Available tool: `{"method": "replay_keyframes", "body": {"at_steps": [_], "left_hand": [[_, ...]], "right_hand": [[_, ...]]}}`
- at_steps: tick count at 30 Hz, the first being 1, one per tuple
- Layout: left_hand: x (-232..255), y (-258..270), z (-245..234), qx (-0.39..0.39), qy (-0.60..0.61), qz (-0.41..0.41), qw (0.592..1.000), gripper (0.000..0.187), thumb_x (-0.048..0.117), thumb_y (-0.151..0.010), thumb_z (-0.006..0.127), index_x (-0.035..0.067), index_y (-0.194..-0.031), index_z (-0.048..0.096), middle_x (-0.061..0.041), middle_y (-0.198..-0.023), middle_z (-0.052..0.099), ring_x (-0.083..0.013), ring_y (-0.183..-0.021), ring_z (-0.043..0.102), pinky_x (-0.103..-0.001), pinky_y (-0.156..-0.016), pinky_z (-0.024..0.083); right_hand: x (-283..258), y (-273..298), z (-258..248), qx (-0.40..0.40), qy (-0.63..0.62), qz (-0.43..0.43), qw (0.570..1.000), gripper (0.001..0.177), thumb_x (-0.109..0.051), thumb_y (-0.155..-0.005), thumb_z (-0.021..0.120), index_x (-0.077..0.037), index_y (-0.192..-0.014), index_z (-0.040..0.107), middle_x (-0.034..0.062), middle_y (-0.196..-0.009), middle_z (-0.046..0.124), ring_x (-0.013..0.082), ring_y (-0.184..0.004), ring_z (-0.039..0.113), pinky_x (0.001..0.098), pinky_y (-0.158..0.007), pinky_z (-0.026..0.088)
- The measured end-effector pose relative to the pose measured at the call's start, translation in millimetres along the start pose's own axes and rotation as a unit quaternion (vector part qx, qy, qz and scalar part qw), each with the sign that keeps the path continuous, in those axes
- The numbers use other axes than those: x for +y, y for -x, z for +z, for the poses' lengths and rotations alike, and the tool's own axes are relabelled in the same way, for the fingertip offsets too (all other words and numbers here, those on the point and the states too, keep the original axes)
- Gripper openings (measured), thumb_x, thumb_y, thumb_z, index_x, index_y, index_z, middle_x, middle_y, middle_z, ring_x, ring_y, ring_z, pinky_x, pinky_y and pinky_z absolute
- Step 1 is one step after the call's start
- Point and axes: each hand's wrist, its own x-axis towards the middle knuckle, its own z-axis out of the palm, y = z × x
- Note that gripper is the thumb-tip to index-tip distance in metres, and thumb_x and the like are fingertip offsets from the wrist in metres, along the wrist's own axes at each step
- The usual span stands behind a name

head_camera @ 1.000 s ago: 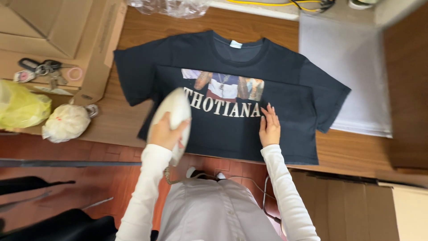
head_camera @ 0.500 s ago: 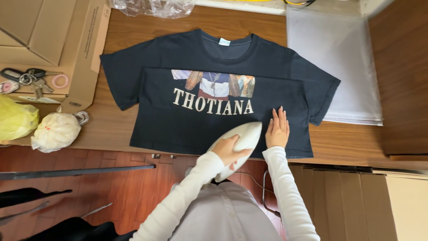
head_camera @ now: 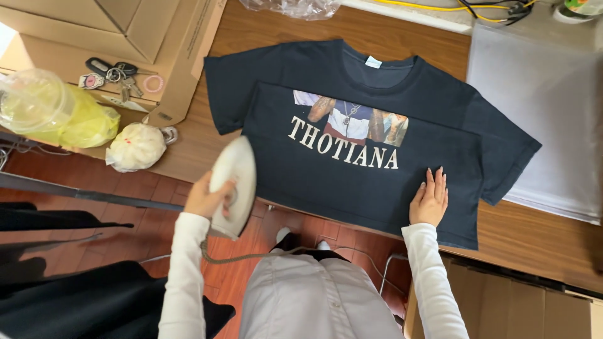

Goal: A person irons a black t-shirt with a graphic on a wooden desk, flipping it to iron both sides.

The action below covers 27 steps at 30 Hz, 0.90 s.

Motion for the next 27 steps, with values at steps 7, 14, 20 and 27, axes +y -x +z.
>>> {"method": "replay_keyframes", "body": {"at_steps": [7,14,20,27], "left_hand": [[20,0,18,0.062,-0.174,-0.042,0.982,0.05,0.044,-0.069,0.064,0.01,-0.105,0.053,-0.01,-0.054,0.061,-0.0218,-0.039,0.06,-0.034,-0.046,0.052],[59,48,73,-0.069,-0.207,0.008,0.976,0.07,0.049,-0.069,0.06,0.007,-0.123,0.045,-0.015,-0.076,0.058,-0.0281,-0.077,0.057,-0.04,-0.076,0.045],[54,61,116,-0.226,-0.214,0.103,0.945,0.045,0.052,-0.069,0.058,0.011,-0.088,0.054,-0.007,-0.052,0.062,-0.0268,-0.077,0.065,-0.034,-0.076,0.049],[32,52,92,-0.216,-0.142,0.073,0.963,0.034,0.04,-0.073,0.061,0.01,-0.083,0.05,-0.004,-0.037,0.053,-0.0176,-0.039,0.059,-0.025,-0.054,0.052]], "right_hand": [[-2,-1,-3,-0.009,-0.014,0.009,1.0,0.034,-0.018,-0.095,0.037,-0.022,-0.129,0.04,-0.0009,-0.142,0.027,0.018,-0.13,0.023,0.0417,-0.105,0.021],[-49,-9,-4,0.105,-0.071,-0.141,0.982,0.032,-0.003,-0.084,0.053,-0.014,-0.114,0.056,0.0088,-0.126,0.049,0.0282,-0.117,0.044,0.0421,-0.093,0.038],[-128,-13,9,0.008,-0.264,-0.147,0.953,0.031,0.003,-0.084,0.046,-0.008,-0.112,0.055,0.0126,-0.122,0.051,0.031,-0.115,0.044,0.0421,-0.095,0.037],[-131,-9,55,0.028,-0.155,-0.203,0.966,0.028,-0.008,-0.083,0.054,-0.013,-0.11,0.056,0.0039,-0.127,0.048,0.023,-0.117,0.044,0.04,-0.097,0.035]]}}
